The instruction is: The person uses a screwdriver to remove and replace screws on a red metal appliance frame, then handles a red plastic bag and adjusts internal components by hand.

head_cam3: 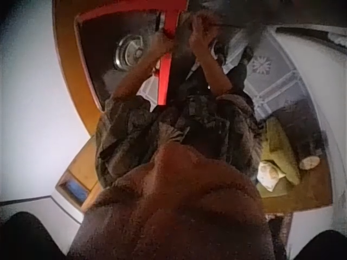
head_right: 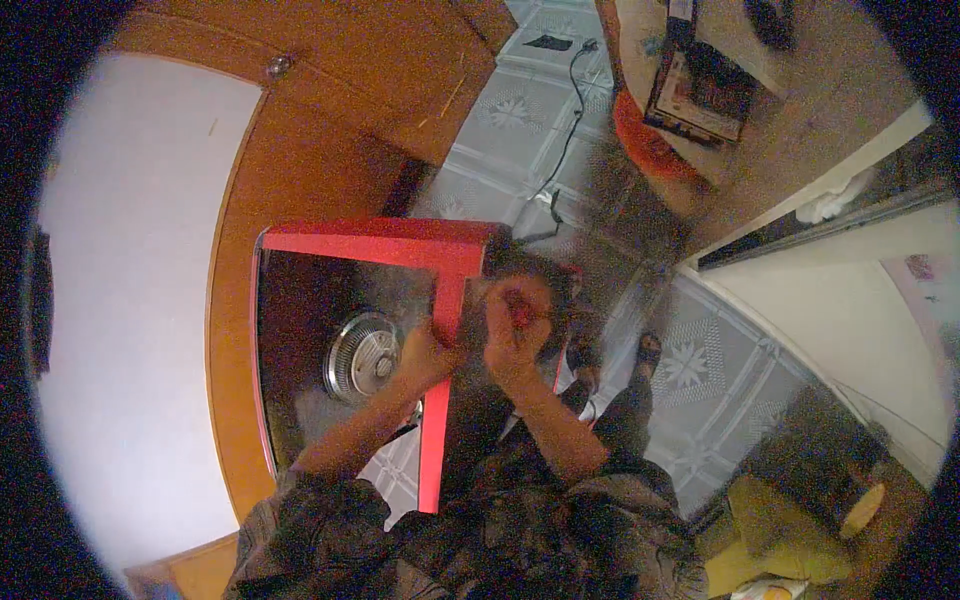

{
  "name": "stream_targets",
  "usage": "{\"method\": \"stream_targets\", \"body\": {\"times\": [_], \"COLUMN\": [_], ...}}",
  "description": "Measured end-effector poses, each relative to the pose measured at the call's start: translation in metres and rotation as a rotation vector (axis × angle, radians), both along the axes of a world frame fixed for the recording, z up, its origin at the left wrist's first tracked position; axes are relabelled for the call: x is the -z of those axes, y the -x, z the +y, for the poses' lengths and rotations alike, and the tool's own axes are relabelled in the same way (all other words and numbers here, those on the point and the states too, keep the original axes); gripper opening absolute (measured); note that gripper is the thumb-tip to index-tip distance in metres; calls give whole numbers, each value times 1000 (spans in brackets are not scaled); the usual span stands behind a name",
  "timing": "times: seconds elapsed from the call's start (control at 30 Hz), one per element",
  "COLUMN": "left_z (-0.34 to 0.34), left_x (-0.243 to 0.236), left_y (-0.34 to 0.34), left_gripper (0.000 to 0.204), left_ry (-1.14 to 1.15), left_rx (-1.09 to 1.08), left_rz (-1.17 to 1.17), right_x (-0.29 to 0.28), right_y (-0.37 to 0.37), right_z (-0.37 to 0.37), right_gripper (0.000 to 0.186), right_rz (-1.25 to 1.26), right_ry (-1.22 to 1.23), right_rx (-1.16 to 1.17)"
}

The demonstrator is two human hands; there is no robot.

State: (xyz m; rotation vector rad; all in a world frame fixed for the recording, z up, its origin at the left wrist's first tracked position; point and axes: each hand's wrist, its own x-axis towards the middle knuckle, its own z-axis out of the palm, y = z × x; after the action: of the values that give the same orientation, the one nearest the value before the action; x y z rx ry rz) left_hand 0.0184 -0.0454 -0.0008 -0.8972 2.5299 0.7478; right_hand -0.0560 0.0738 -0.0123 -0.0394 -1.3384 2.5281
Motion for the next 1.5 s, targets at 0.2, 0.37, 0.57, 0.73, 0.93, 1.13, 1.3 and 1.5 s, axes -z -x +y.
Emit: {"method": "stream_targets", "body": {"times": [0.2,0.37,0.57,0.73,0.93,1.13,1.3,1.5], "left_z": [5,2,4,16,16,37,45,47], "left_x": [-13,7,2,-21,-5,-23,-16,-6], "left_y": [4,4,-5,15,1,7,10,5], "left_gripper": [51,54,48,42,42,44,38,37], "left_ry": [-13,62,82,-67,65,250,348,435], "left_rx": [-56,-13,-23,-24,-102,-185,-227,-192], "left_rz": [5,47,26,73,93,107,122,245], "right_x": [-8,28,47,63,18,8,0,9], "right_y": [-2,-13,-12,0,-2,9,31,47], "right_z": [1,-15,-19,-18,89,177,171,154], "right_gripper": [11,15,12,13,23,36,38,40], "right_rz": [84,91,110,29,-224,254,254,298], "right_ry": [225,-180,-65,148,-440,-1256,-1448,-1489], "right_rx": [-180,-131,-162,-152,-519,-900,-1048,-1115]}}
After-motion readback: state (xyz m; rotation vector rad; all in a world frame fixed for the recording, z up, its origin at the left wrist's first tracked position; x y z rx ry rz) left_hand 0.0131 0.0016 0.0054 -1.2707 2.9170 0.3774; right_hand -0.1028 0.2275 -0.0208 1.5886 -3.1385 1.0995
